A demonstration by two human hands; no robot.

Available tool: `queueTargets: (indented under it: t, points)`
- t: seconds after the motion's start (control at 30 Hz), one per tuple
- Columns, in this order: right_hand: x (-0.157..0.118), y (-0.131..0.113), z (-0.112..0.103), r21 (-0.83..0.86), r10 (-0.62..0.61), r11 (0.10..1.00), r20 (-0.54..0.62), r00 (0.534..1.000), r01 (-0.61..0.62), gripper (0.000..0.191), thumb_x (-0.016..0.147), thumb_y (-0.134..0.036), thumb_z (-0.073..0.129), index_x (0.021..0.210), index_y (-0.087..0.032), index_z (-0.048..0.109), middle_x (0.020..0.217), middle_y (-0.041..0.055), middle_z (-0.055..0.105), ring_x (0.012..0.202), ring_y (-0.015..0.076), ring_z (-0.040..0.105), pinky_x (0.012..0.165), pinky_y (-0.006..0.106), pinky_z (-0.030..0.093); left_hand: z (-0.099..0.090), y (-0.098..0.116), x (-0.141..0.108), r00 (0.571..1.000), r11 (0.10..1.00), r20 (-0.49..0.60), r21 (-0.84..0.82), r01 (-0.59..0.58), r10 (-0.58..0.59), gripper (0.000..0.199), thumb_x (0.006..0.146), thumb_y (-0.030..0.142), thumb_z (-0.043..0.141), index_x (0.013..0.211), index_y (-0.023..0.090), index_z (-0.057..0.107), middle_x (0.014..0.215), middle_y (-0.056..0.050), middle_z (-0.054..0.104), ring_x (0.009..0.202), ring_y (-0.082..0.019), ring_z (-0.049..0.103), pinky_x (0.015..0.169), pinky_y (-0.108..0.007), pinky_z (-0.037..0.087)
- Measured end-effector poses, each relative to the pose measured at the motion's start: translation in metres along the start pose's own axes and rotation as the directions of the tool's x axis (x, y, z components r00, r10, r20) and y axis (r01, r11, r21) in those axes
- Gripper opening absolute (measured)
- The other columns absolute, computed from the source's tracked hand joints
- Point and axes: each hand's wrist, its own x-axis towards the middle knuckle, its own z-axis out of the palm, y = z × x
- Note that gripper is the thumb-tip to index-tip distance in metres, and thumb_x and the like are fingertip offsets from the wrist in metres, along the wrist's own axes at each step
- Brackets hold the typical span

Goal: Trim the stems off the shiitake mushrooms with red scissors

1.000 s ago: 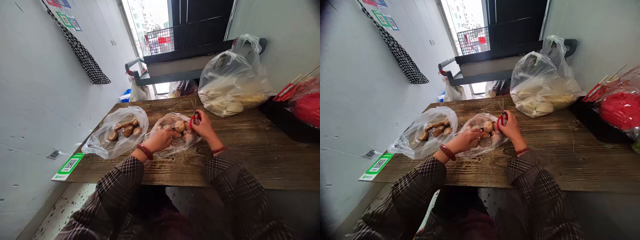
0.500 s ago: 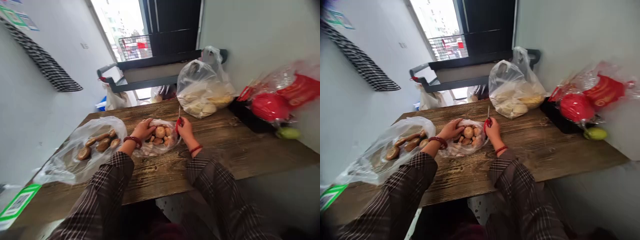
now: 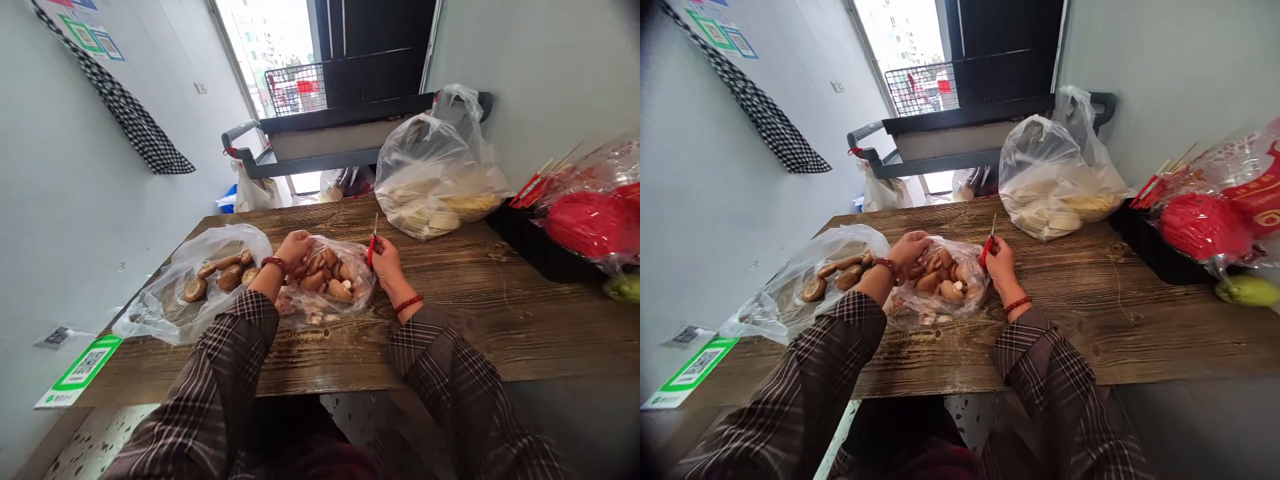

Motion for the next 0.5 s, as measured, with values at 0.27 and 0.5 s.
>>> queueTargets:
  t: [0.27, 0.5]
  points:
    - [0.008, 0.009, -0.009, -0.119, -0.085, 0.990, -0.067, 0.994, 0.076, 0.047, 0.075, -0.035, 0.075, 0.118, -0.019, 0.069, 0.093, 0.0068, 0.076, 0.088, 0.0241, 0.071, 0.085, 0.043, 0.061, -0.011, 0.000, -0.044, 0.978, 0.978, -0.100, 0.121, -0.168, 0.181, 0.047, 0.074, 0.014, 0.071, 0.121, 0.016, 0.067, 0.118, -0.011, 0.067, 0.118, -0.028, 0.062, 0.112, -0.046, 0.047]
    - [0.005, 0.009, -0.012, -0.225, -0.186, 0.961, -0.110, 0.976, 0.158, 0.051, 0.076, -0.037, 0.072, 0.122, -0.017, 0.067, 0.108, 0.0123, 0.077, 0.097, 0.0256, 0.071, 0.096, 0.047, 0.057, 0.008, 0.023, -0.138, 0.780, 0.739, 0.188, 0.248, -0.626, 0.597, 0.034, 0.096, 0.029, 0.063, 0.130, 0.022, 0.064, 0.128, -0.013, 0.067, 0.120, -0.030, 0.063, 0.105, -0.049, 0.053]
